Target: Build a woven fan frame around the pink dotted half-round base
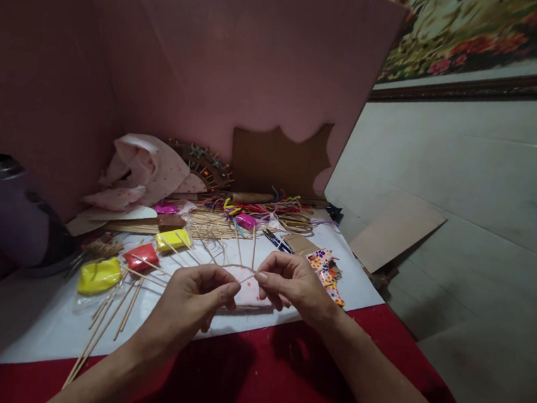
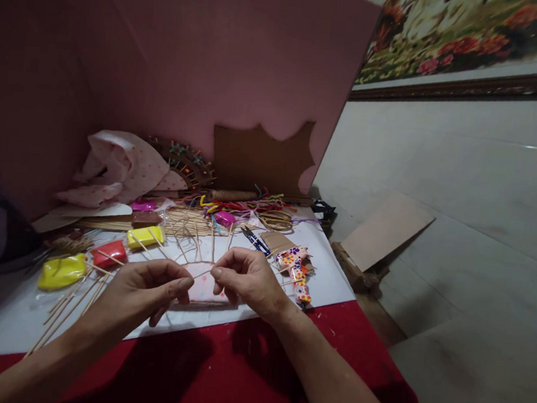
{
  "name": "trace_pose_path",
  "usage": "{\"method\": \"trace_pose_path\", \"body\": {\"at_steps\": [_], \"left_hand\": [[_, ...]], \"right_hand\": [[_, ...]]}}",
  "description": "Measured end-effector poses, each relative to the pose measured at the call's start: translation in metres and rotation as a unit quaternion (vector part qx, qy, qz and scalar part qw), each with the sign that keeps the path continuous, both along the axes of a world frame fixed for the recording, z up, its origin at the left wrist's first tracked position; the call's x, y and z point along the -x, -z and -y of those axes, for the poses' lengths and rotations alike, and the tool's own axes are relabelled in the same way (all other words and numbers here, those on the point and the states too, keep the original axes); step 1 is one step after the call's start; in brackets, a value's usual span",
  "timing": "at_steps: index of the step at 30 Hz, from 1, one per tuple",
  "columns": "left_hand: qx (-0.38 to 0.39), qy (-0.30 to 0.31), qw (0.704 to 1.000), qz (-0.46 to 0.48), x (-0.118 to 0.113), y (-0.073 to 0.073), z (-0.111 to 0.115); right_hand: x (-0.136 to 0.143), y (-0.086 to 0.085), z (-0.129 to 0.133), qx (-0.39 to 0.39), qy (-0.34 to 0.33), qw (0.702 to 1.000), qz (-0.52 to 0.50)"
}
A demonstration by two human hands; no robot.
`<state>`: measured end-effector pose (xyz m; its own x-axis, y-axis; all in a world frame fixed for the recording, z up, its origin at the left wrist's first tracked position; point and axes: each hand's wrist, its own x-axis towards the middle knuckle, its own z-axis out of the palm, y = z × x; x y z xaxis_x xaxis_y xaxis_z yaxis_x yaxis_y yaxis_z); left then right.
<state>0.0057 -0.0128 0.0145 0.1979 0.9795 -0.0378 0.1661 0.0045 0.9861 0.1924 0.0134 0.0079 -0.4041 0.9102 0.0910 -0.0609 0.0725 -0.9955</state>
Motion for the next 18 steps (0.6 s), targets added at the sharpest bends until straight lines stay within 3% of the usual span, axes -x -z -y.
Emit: {"method": "trace_pose_path", "body": {"at_steps": [8,13,18], "left_hand": [[0.056,-0.018,0.995,0.086,0.002,-0.003,0.001],[0.059,0.003,0.991,0.122,0.002,0.000,0.002],[0.065,0.010,0.990,0.128,0.001,0.001,0.002]], "right_hand": [[0.009,0.005,0.007,-0.097,0.105,0.989,0.046],[0.012,0.010,0.011,-0.171,0.165,0.964,0.123],[0.013,0.010,0.012,-0.220,0.178,0.942,0.180]]}}
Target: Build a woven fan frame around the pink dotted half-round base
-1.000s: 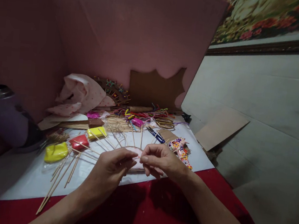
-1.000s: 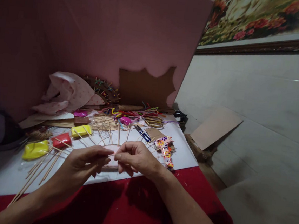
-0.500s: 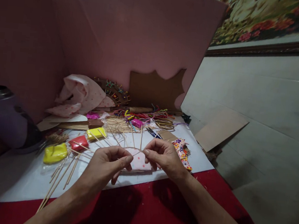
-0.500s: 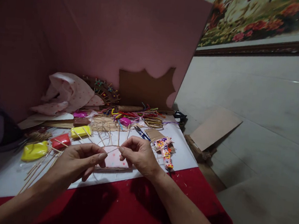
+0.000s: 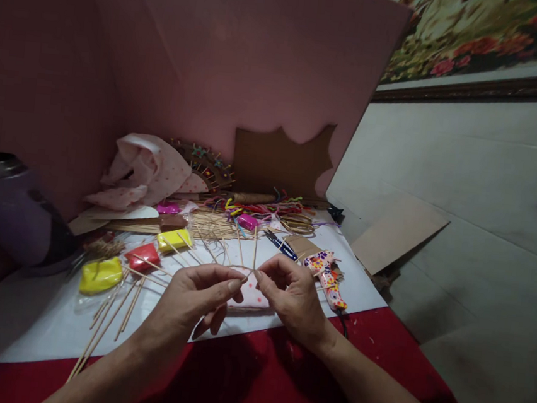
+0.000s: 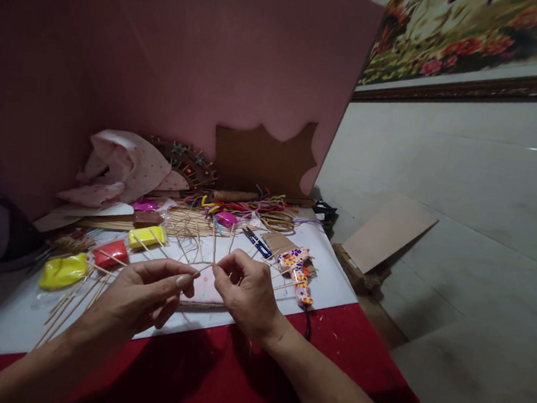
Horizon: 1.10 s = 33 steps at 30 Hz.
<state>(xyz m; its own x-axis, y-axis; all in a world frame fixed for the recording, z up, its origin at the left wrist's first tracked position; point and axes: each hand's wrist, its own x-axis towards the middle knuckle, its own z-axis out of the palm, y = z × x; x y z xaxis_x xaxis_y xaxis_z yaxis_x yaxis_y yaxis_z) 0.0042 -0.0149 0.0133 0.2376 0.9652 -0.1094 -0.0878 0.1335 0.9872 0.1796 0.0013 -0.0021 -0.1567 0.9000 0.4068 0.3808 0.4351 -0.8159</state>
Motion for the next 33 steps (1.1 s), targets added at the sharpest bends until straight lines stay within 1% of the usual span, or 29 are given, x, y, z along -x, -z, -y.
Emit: {"method": "trace_pose_path", "body": {"at_steps": [3,6,8,10,13,16,21,23,27,29,33], "left_hand": [[-0.021,0.004,1.000,-0.002,0.000,0.002,0.000],[-0.058,-0.031,0.998,-0.011,-0.002,0.005,0.000],[-0.083,-0.060,0.994,-0.034,-0.003,0.005,0.000],[-0.112,-0.073,0.989,-0.058,-0.004,0.005,0.001],[-0.145,-0.061,0.985,-0.070,-0.005,0.006,0.002],[-0.153,-0.042,0.985,-0.066,-0.006,0.008,0.002],[-0.180,-0.046,0.978,-0.091,-0.005,0.010,0.001],[-0.159,-0.039,0.983,-0.086,-0.005,0.010,0.000],[-0.065,-0.003,0.997,-0.027,-0.005,0.007,-0.003],[-0.056,-0.003,0.998,-0.004,-0.005,0.005,-0.003],[-0.068,-0.007,0.998,0.009,-0.006,0.005,-0.003]], "right_hand": [[0.003,-0.001,0.004,-0.025,-0.013,0.999,0.029],[0.005,-0.001,0.008,-0.076,-0.038,0.994,0.074],[0.005,0.000,0.010,-0.117,-0.061,0.986,0.106],[0.004,0.001,0.011,-0.140,-0.079,0.979,0.121],[0.003,0.002,0.011,-0.150,-0.079,0.979,0.111],[0.002,0.002,0.011,-0.141,-0.076,0.983,0.089],[0.002,0.001,0.012,-0.125,-0.089,0.985,0.077],[0.002,0.001,0.012,-0.126,-0.082,0.986,0.076],[0.002,-0.002,0.011,-0.101,-0.050,0.992,0.050],[0.002,-0.002,0.011,-0.088,-0.052,0.994,0.047],[0.005,0.000,0.010,-0.092,-0.093,0.990,0.059]]}}
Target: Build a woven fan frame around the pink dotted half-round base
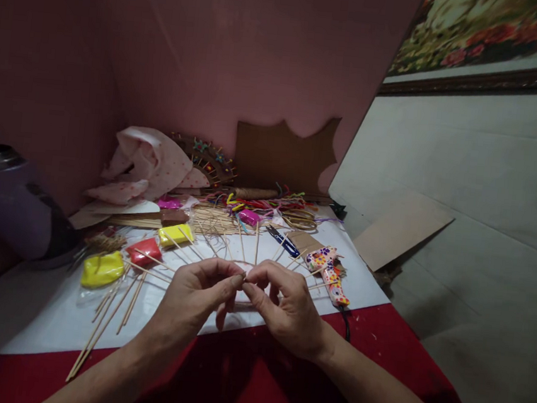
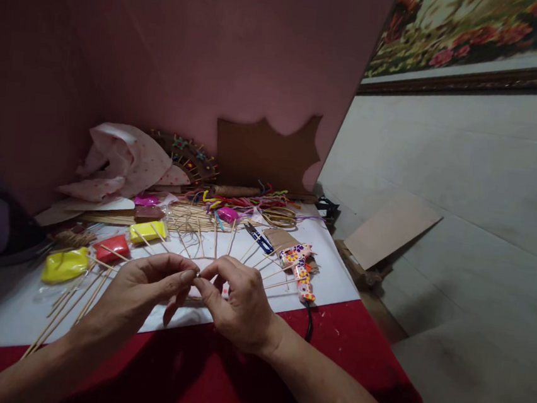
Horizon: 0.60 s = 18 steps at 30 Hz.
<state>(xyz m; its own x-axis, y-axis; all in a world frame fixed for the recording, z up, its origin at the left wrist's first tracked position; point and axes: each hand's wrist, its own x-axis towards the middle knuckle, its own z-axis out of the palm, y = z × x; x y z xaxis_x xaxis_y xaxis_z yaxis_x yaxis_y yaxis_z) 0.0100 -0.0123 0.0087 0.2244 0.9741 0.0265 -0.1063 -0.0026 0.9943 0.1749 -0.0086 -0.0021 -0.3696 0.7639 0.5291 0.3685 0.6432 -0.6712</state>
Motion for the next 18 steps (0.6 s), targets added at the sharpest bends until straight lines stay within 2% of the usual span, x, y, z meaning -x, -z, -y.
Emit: {"method": "trace_pose_path", "body": {"at_steps": [7,13,18], "left_hand": [[0.010,-0.023,0.999,-0.026,0.0010,0.0023,0.0011],[-0.011,-0.015,0.999,-0.045,0.0016,0.0068,-0.0008],[-0.010,-0.024,0.999,-0.041,0.0002,0.0047,-0.0011]], "right_hand": [[0.0005,0.0051,-0.0012,-0.007,0.007,1.000,-0.013],[0.0006,0.0062,-0.0017,-0.020,0.007,1.000,-0.023],[0.0009,0.0045,-0.0012,-0.043,0.003,0.999,-0.020]]}}
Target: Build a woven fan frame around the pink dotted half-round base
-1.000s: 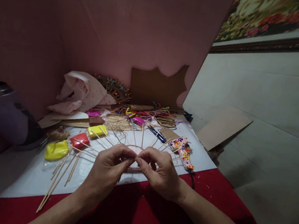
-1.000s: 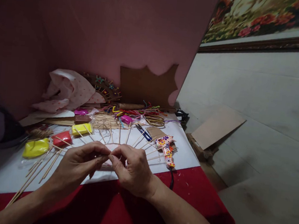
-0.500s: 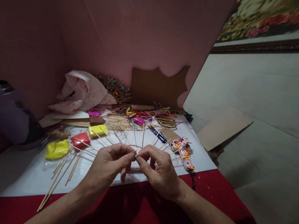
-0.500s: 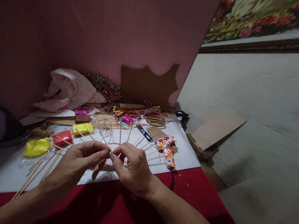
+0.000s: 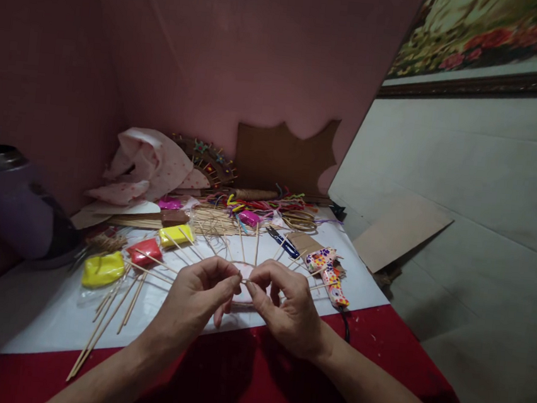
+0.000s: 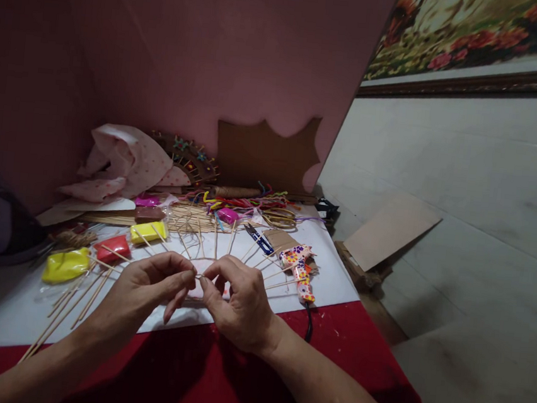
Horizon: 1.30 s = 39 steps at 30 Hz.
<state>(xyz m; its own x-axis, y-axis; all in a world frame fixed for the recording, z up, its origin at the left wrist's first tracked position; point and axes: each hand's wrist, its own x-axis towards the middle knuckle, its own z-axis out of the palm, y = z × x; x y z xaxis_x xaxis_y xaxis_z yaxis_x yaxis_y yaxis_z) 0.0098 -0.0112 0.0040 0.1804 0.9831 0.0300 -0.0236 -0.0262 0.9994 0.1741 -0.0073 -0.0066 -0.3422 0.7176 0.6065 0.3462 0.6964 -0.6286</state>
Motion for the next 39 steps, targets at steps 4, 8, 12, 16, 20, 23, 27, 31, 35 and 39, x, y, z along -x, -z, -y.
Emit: {"method": "trace_pose_path", "body": {"at_steps": [4,8,12,16,20,23,27,31,35,39], "left_hand": [[-0.007,0.005,1.000,0.000,0.0001,-0.0016,0.0012],[-0.013,0.010,1.000,-0.006,0.0009,-0.0013,0.0019],[-0.014,0.011,1.000,-0.003,0.0004,-0.0009,0.0019],[-0.007,0.001,1.000,0.008,-0.0004,-0.0007,0.0016],[0.015,-0.013,0.999,0.027,0.0002,-0.0017,0.0010],[0.015,-0.014,0.999,0.028,0.0006,-0.0032,0.0009],[0.007,-0.016,1.000,0.006,-0.0001,-0.0041,0.0023],[0.009,-0.006,1.000,-0.009,-0.0008,-0.0039,0.0034],[0.016,0.013,1.000,-0.009,-0.0001,-0.0030,0.0032],[0.038,0.045,0.998,0.020,0.0019,-0.0011,0.0026]], "right_hand": [[0.0005,-0.0015,0.0004,0.003,-0.001,1.000,0.005],[0.0011,-0.0006,-0.0007,0.048,0.018,0.999,-0.007],[0.0010,0.0001,-0.0012,0.086,0.028,0.995,-0.035],[0.0007,0.0000,-0.0002,0.057,-0.009,0.998,-0.021],[-0.0002,0.0007,0.0000,0.016,-0.028,0.999,-0.005],[-0.0010,0.0015,-0.0010,-0.015,-0.031,0.999,0.006],[-0.0018,0.0016,-0.0024,-0.047,-0.023,0.998,0.023],[-0.0021,0.0015,-0.0028,-0.062,-0.013,0.998,0.027],[-0.0019,0.0013,-0.0027,-0.068,-0.006,0.997,0.031],[-0.0017,-0.0004,-0.0020,-0.059,-0.008,0.998,0.019]]}}
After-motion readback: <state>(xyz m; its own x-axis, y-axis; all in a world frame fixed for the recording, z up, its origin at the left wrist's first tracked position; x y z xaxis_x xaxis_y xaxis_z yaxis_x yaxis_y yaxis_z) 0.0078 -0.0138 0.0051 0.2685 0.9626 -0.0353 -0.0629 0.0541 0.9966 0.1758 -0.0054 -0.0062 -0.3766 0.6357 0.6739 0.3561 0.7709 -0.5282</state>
